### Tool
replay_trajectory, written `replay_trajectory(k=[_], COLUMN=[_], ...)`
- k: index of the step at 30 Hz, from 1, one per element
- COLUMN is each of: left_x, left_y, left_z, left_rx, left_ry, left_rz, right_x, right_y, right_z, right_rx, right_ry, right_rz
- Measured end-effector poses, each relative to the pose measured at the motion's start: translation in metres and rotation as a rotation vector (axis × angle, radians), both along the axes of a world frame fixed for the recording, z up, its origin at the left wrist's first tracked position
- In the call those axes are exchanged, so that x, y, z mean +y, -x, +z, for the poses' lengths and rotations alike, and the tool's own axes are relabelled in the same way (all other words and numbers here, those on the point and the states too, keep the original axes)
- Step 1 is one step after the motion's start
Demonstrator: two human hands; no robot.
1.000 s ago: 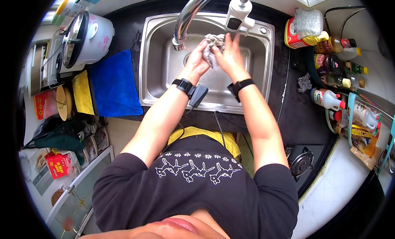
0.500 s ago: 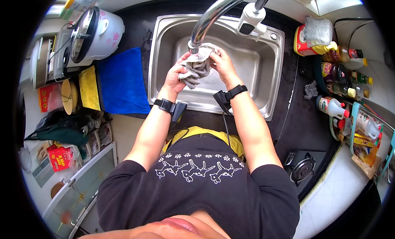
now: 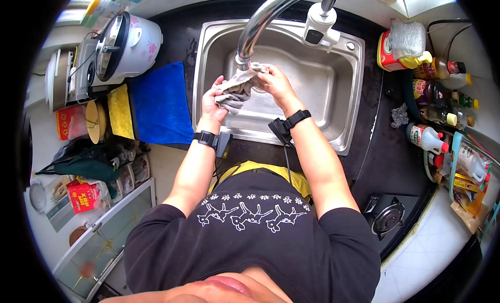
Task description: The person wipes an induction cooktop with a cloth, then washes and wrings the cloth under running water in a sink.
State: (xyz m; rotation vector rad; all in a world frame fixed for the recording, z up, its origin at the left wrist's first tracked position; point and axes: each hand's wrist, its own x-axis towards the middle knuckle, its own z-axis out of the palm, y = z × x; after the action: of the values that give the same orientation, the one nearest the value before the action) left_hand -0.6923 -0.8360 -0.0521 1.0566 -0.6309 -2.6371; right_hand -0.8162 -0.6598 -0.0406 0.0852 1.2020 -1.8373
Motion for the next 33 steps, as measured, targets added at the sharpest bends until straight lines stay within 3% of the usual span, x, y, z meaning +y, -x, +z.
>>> replay_trajectory(k=[9, 14, 18, 23, 31, 33], left_x=[-0.011, -0.015, -0.009, 0.009, 0.023, 0.018], left_y=[-0.003, 0.000, 0.010, 0.026, 0.036, 0.033], left_z=[-0.003, 0.003, 0.020, 0.025, 0.031, 0.019], left_rx=[-0.100, -0.055, -0.067, -0.068, -0.017, -0.002], left_ry=[-0.014, -0.031, -0.030, 0.332, 0.345, 0.225], left_rz=[0.099, 0.000, -0.320, -0.596, -0.518, -0.423], right_x=[0.014, 0.013, 0.014, 0.010, 0.010, 0.013], right_y=[0.002, 0.012, 0.016, 0.013, 0.007, 0.008], right_z=[-0.007, -0.006, -0.004, -0.004, 0.005, 0.000], right_rx=[-0.131, -0.125, -0.178, -0.166, -0.068, -0.088], right_ry=[-0.038, 0.014, 0.038, 0.143, 0.085, 0.135], right_rz=[-0.041, -0.107, -0.187, -0.087, -0.100, -0.115])
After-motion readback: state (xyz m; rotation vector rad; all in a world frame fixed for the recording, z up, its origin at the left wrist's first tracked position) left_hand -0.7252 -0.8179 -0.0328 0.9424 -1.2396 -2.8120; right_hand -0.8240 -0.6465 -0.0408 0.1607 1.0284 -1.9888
